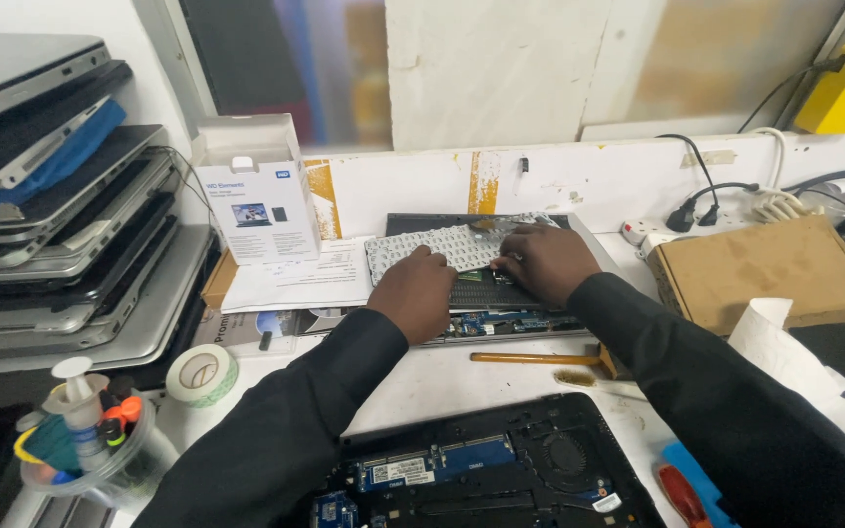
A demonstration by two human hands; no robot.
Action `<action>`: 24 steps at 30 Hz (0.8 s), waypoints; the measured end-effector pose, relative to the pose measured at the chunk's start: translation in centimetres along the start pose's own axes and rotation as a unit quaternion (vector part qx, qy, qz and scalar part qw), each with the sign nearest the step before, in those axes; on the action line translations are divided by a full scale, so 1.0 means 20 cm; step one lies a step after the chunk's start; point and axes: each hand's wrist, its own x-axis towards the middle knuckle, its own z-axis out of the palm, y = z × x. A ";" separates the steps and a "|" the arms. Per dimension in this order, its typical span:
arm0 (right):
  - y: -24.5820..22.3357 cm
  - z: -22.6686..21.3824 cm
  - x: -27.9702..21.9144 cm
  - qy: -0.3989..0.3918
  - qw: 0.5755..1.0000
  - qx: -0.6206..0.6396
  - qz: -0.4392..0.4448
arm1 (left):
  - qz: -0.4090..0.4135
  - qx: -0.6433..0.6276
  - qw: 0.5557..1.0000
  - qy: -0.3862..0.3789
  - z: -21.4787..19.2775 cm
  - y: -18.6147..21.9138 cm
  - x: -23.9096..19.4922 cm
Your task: The person cleans a RAM module and an SSD with a brush, then installs them into a disassembled laptop. They also use a screwdriver to secure the SSD.
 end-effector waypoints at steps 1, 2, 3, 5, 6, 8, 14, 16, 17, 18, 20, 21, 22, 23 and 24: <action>0.00 -0.01 0.00 0.005 1.000 -0.007 0.009 | 0.011 0.017 1.000 0.015 -0.02 0.02 -0.01; 0.00 0.01 0.00 0.005 1.000 -0.007 0.011 | 0.013 0.016 1.000 0.014 -0.02 0.00 0.00; -0.01 0.02 -0.01 0.013 1.000 0.006 0.017 | 0.007 0.047 0.998 0.027 -0.02 -0.02 0.00; -0.02 0.04 0.00 0.025 0.999 0.017 0.019 | 0.000 0.082 0.996 0.045 -0.02 -0.09 0.02; -0.02 0.06 0.00 0.030 0.999 0.031 0.005 | -0.004 0.083 0.996 0.021 -0.01 -0.13 0.02; -0.07 0.06 -0.01 0.036 0.998 0.044 -0.013 | -0.011 0.086 0.996 -0.001 0.00 -0.18 0.03; -0.17 0.02 -0.03 -0.021 0.996 0.085 0.009 | 0.020 0.132 0.991 -0.003 0.01 -0.25 0.03; -0.18 0.01 -0.02 -0.043 0.994 0.097 0.028 | 0.029 0.111 0.993 0.039 0.03 -0.29 0.04; -0.19 0.00 -0.02 -0.042 0.994 0.096 0.027 | 0.028 0.112 0.993 0.040 0.03 -0.29 0.03; -0.20 -0.02 -0.02 -0.046 0.995 0.088 0.032 | 0.014 0.077 0.996 0.045 0.02 -0.28 0.02; -0.20 -0.01 0.00 -0.051 0.995 0.080 0.036 | -0.002 0.041 0.998 0.050 0.03 -0.29 0.01; -0.19 0.00 0.02 -0.060 0.992 0.101 0.051 | -0.003 0.030 0.998 0.050 0.04 -0.29 0.02; -0.18 0.02 0.04 -0.070 0.988 0.121 0.067 | -0.004 0.018 0.999 0.049 0.06 -0.30 0.02; -0.17 0.02 0.05 -0.071 0.988 0.121 0.066 | -0.004 0.017 0.999 0.049 0.05 -0.28 0.01; -0.16 0.02 0.07 -0.075 0.986 0.132 0.068 | -0.011 0.010 0.998 0.055 0.05 -0.27 0.01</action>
